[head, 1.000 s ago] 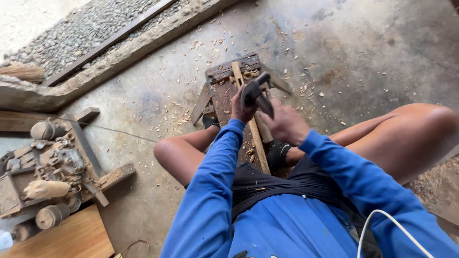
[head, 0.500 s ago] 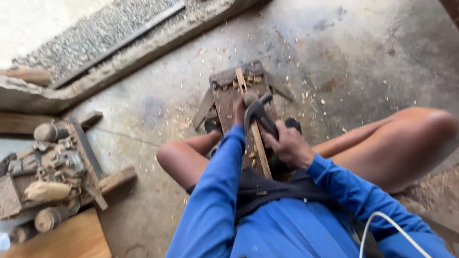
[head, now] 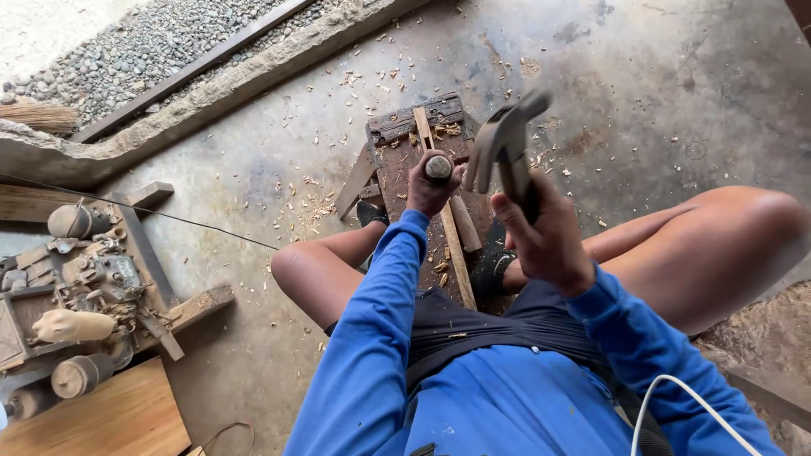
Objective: Carving a groove into a piece of wood using a hammer and chisel.
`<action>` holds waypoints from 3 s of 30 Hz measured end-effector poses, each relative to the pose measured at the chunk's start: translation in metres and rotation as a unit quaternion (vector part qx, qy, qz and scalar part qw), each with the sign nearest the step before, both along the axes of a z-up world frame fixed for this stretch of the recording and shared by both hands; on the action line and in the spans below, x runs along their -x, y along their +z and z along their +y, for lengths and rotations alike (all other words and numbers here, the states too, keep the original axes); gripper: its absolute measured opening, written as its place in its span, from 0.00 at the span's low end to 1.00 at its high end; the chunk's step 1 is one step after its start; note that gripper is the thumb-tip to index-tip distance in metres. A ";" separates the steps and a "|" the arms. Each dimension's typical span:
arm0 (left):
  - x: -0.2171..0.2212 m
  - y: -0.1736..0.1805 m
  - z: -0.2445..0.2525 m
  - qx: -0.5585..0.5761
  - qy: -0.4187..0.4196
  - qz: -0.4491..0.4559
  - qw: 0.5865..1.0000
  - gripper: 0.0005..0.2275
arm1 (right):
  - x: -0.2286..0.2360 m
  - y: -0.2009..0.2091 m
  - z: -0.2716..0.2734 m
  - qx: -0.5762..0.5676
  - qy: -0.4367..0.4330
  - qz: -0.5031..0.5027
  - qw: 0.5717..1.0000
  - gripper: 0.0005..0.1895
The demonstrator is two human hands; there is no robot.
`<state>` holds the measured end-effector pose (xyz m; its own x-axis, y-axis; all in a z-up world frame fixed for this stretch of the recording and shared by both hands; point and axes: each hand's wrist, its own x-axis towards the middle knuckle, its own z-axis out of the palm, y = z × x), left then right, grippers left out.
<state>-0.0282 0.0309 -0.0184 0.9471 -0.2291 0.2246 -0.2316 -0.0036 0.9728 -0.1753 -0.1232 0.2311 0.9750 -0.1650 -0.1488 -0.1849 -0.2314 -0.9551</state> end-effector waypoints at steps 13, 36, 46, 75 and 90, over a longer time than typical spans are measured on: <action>0.000 0.000 0.004 -0.014 0.030 -0.091 0.995 0.18 | -0.043 -0.075 0.008 0.215 0.103 -0.045 0.970 0.20; -0.014 -0.031 -0.017 0.038 -0.035 0.050 0.997 0.11 | 0.017 -0.092 0.015 0.099 0.002 0.081 0.992 0.23; 0.012 -0.025 -0.020 -0.007 -0.020 0.051 0.998 0.08 | 0.068 -0.107 0.028 -0.085 -0.024 0.075 0.993 0.21; 0.001 0.004 -0.003 0.028 0.015 0.066 0.997 0.09 | 0.038 -0.111 0.016 -0.140 -0.055 0.064 0.986 0.17; -0.045 0.003 -0.012 -0.033 0.029 0.170 0.984 0.10 | -0.023 0.011 0.022 -0.017 0.034 -0.125 0.991 0.15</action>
